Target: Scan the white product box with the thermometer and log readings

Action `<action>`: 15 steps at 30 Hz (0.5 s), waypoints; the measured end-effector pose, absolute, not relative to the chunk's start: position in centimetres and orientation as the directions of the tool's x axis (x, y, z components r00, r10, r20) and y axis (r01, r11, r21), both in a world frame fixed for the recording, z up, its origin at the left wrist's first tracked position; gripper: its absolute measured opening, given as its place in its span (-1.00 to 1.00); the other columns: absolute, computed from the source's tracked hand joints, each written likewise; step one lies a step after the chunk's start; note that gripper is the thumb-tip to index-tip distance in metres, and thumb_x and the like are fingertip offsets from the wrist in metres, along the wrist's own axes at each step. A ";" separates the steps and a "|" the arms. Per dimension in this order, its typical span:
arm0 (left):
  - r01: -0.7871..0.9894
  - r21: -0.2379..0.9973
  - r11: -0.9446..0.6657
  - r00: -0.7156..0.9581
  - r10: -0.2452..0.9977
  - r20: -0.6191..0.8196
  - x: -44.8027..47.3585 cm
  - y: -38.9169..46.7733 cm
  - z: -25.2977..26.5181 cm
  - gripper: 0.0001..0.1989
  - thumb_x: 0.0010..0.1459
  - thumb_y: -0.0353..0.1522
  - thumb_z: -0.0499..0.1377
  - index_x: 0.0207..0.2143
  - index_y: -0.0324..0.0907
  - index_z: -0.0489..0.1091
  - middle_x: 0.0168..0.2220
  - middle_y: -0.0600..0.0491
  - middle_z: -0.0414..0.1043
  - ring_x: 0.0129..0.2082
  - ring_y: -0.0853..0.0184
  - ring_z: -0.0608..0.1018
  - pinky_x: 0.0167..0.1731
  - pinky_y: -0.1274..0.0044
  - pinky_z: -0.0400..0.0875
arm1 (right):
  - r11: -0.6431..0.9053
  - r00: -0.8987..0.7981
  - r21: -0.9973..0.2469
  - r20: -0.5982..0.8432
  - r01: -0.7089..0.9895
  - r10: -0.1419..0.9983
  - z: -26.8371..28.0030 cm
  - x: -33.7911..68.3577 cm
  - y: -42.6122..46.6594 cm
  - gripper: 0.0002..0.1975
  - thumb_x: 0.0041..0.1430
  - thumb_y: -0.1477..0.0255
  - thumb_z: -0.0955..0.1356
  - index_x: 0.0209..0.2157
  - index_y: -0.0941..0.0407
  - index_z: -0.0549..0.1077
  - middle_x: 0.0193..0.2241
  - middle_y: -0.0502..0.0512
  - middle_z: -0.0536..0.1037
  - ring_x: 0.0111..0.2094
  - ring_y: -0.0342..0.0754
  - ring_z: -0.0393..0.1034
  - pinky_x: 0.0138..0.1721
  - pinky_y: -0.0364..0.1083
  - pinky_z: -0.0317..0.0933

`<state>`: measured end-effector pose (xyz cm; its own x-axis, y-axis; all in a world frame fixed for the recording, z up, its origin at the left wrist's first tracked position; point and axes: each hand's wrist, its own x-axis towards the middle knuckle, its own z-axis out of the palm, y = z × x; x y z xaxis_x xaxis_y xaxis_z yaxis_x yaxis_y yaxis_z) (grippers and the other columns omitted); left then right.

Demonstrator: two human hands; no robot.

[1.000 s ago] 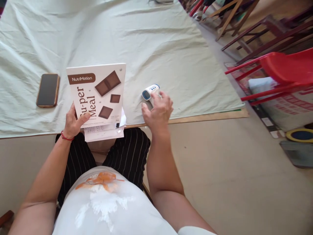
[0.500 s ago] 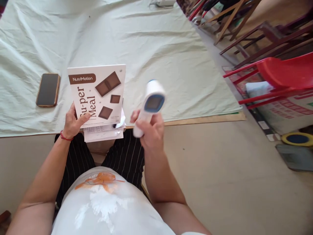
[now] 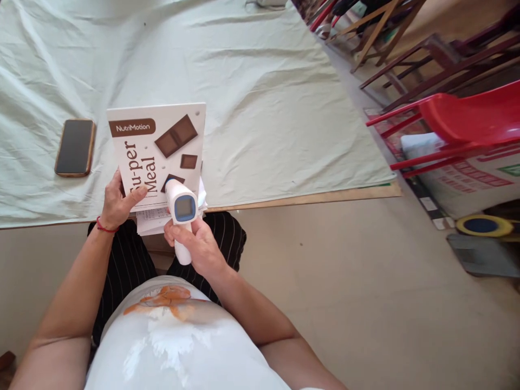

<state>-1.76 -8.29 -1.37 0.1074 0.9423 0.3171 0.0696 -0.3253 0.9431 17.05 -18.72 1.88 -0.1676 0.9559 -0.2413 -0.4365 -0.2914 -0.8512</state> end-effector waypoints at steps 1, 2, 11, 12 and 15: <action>0.065 0.944 -0.323 0.108 0.943 0.315 -1.7 -8.3 -1.3 -0.49 0.09 -0.03 0.47 -0.05 -0.14 0.53 -0.10 -0.08 0.67 -0.17 0.09 0.69 -0.18 0.30 0.65 | -0.302 -0.191 -0.841 -0.240 -0.449 0.952 2.0 17.0 -18.7 -0.58 0.03 0.06 0.55 -0.29 0.03 0.41 -0.55 -0.11 0.42 -0.51 -0.15 0.23 -0.42 -0.07 0.13; 0.060 0.946 -0.318 0.110 0.944 0.310 -1.7 -8.3 -1.2 -0.50 0.09 -0.04 0.47 -0.06 -0.14 0.53 -0.11 -0.08 0.67 -0.17 0.09 0.69 -0.18 0.29 0.65 | -0.312 -0.212 -0.831 -0.238 -0.461 0.948 2.0 16.9 -18.7 -0.57 0.02 0.04 0.55 -0.30 0.02 0.41 -0.55 -0.11 0.43 -0.52 -0.15 0.24 -0.43 -0.07 0.14; 0.060 0.950 -0.306 0.122 0.947 0.298 -1.8 -8.4 -1.2 -0.47 0.09 -0.02 0.47 -0.03 -0.14 0.52 -0.08 -0.09 0.67 -0.14 0.07 0.70 -0.16 0.29 0.66 | -0.336 -0.220 -0.787 -0.258 -0.517 0.941 2.1 16.0 -18.6 -0.60 0.02 0.11 0.55 -0.31 0.03 0.37 -0.57 -0.14 0.44 -0.58 -0.18 0.26 -0.53 -0.11 0.13; 0.064 0.950 -0.307 0.121 0.947 0.298 -1.9 -8.4 -1.2 -0.47 0.10 -0.02 0.46 -0.03 -0.14 0.52 -0.07 -0.09 0.67 -0.14 0.07 0.70 -0.15 0.28 0.66 | -0.339 -0.215 -0.786 -0.265 -0.517 0.940 2.2 16.1 -18.6 -0.61 0.02 0.13 0.55 -0.32 0.03 0.37 -0.58 -0.14 0.44 -0.58 -0.18 0.26 -0.53 -0.11 0.13; 0.080 0.950 -0.301 0.115 0.950 0.291 -1.9 -8.4 -1.2 -0.47 0.10 -0.01 0.46 -0.03 -0.15 0.52 -0.08 -0.10 0.66 -0.13 0.06 0.70 -0.13 0.27 0.65 | -0.340 -0.201 -0.784 -0.275 -0.519 0.940 2.2 16.1 -18.7 -0.62 0.01 0.15 0.54 -0.32 0.04 0.37 -0.59 -0.14 0.44 -0.59 -0.19 0.26 -0.54 -0.12 0.11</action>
<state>-1.87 -8.40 -1.19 0.1149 0.9497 0.2914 0.0799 -0.3012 0.9502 16.11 -18.67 2.22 -0.2005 0.9404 -0.2746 -0.5195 -0.3398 -0.7840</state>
